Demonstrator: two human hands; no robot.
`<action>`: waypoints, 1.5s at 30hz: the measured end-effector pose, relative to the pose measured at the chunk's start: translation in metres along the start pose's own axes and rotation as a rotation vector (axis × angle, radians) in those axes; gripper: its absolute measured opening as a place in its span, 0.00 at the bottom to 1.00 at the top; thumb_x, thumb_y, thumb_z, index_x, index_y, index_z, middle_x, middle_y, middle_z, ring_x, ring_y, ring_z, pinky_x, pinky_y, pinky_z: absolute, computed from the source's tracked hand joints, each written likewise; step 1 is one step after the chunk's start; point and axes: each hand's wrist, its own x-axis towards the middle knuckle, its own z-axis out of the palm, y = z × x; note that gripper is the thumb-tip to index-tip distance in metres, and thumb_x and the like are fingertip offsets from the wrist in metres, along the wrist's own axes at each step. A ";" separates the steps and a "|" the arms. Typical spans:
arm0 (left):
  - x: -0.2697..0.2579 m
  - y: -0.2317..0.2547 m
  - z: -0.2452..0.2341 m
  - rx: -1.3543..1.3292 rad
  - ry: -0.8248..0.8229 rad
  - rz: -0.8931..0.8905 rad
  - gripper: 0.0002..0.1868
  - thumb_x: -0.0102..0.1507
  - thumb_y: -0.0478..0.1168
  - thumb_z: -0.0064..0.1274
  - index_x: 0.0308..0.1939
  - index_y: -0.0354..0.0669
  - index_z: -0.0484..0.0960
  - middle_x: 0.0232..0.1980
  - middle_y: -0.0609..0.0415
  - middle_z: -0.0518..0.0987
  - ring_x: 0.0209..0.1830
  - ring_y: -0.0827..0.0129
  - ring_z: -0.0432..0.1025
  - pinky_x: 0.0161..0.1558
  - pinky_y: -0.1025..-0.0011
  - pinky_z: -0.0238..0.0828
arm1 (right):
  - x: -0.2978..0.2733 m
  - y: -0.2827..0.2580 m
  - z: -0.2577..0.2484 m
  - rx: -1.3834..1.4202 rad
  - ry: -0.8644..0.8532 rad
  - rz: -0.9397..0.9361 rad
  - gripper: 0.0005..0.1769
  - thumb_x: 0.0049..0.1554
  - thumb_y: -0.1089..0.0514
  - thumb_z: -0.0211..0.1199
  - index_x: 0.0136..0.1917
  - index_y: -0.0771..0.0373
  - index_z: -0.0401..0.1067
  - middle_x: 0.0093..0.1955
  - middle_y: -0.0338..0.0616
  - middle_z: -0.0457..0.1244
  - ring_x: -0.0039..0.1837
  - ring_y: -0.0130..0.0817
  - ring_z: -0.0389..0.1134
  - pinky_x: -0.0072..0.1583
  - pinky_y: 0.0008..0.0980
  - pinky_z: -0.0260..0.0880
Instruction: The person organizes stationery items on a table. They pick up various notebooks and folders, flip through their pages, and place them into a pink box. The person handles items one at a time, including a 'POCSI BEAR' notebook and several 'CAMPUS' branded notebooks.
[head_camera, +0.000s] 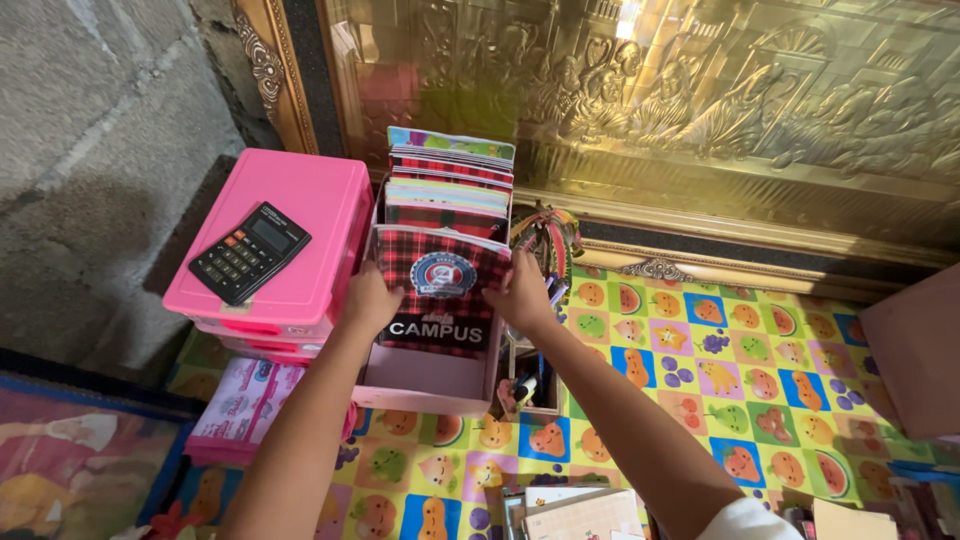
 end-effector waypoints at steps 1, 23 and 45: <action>0.003 -0.003 0.004 0.034 -0.032 -0.023 0.33 0.58 0.45 0.65 0.58 0.24 0.71 0.47 0.27 0.81 0.51 0.38 0.77 0.54 0.52 0.75 | 0.003 0.001 0.002 0.037 -0.008 0.050 0.39 0.44 0.56 0.76 0.65 0.70 0.64 0.61 0.59 0.58 0.62 0.57 0.63 0.63 0.45 0.67; -0.059 -0.001 0.033 -0.079 -0.209 0.093 0.24 0.62 0.52 0.60 0.55 0.40 0.81 0.54 0.41 0.83 0.56 0.50 0.77 0.57 0.58 0.73 | -0.052 0.005 0.006 -0.094 -0.032 -0.120 0.17 0.49 0.54 0.69 0.54 0.51 0.77 0.62 0.54 0.61 0.68 0.58 0.59 0.68 0.52 0.62; -0.271 0.040 0.020 0.602 -0.234 0.172 0.38 0.63 0.49 0.55 0.75 0.50 0.58 0.83 0.56 0.44 0.84 0.62 0.41 0.76 0.42 0.41 | -0.269 0.016 -0.109 0.124 -0.135 -0.091 0.22 0.52 0.62 0.62 0.61 0.58 0.71 0.58 0.53 0.63 0.62 0.56 0.59 0.65 0.50 0.58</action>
